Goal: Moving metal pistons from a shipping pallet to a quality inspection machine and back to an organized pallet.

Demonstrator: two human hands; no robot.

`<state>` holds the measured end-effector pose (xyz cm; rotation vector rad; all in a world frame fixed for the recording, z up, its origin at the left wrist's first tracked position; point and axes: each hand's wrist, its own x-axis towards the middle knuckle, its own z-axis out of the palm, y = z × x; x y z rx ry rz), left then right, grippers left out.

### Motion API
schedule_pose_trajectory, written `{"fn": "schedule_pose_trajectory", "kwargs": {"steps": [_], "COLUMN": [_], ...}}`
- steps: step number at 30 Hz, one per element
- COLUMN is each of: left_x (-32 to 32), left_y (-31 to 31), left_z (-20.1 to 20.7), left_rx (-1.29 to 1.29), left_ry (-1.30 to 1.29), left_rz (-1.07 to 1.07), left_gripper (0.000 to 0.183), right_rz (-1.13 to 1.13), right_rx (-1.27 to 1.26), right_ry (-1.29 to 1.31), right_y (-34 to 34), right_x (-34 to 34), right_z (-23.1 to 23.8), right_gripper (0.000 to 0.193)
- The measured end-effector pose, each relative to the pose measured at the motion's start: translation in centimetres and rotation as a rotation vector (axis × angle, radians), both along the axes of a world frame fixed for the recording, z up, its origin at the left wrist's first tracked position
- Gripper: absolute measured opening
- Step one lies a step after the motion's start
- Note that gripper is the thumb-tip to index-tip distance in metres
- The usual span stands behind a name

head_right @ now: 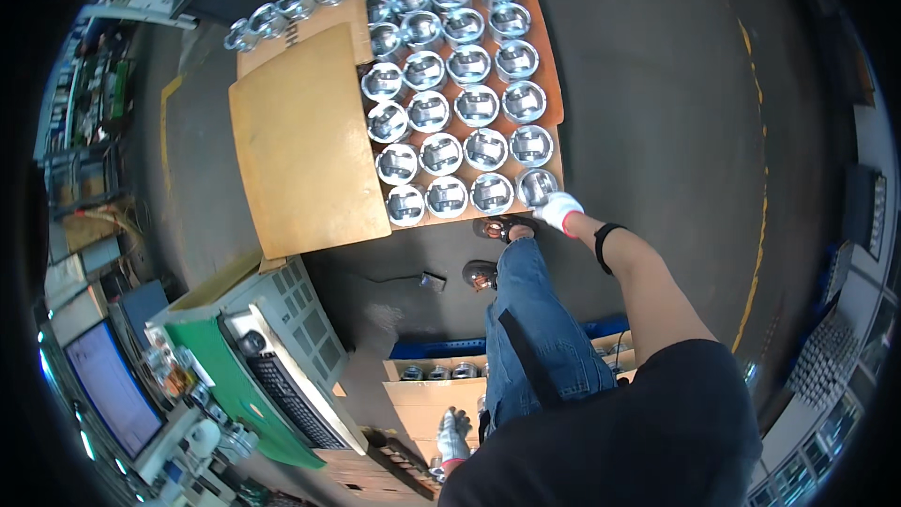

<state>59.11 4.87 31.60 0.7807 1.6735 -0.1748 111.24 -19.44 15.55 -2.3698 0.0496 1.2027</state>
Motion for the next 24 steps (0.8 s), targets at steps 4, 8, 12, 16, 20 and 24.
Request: {"fn": "schedule_pose_trajectory", "kwargs": {"steps": [4, 8, 12, 16, 20, 24], "left_x": [13.3, 17.6, 15.8, 15.0, 15.5, 15.8], "left_y": [1.0, -0.3, -1.1, -1.3, -1.0, -0.8], "left_z": [3.6, 4.7, 3.8, 3.3, 3.2, 3.1], "left_rx": [0.069, 0.042, -0.051, -0.108, -0.095, -0.103], "left_ry": [-0.040, 0.004, 0.054, 0.130, 0.118, 0.108], "left_rz": [-0.154, -0.399, -0.405, -0.397, -0.395, -0.420], "left_gripper": [0.039, 0.035, 0.032, 0.034, 0.035, 0.035], "right_rz": [-0.249, -0.098, -0.149, -0.188, 0.195, 0.657], "right_rx": [0.085, -0.046, -0.102, -0.024, -0.085, -0.162], "right_ry": [0.090, 0.120, 0.134, -0.021, -0.098, -0.174], "right_y": [-1.7, 3.1, 3.0, 1.8, 1.9, 0.7], "right_x": [1.9, 2.0, 1.4, 0.7, 1.0, 0.9], "right_z": [-8.6, -10.6, -13.0, -12.9, -12.6, -11.7], "right_gripper": [0.050, 0.053, 0.042, 0.035, 0.030, 0.033]}}
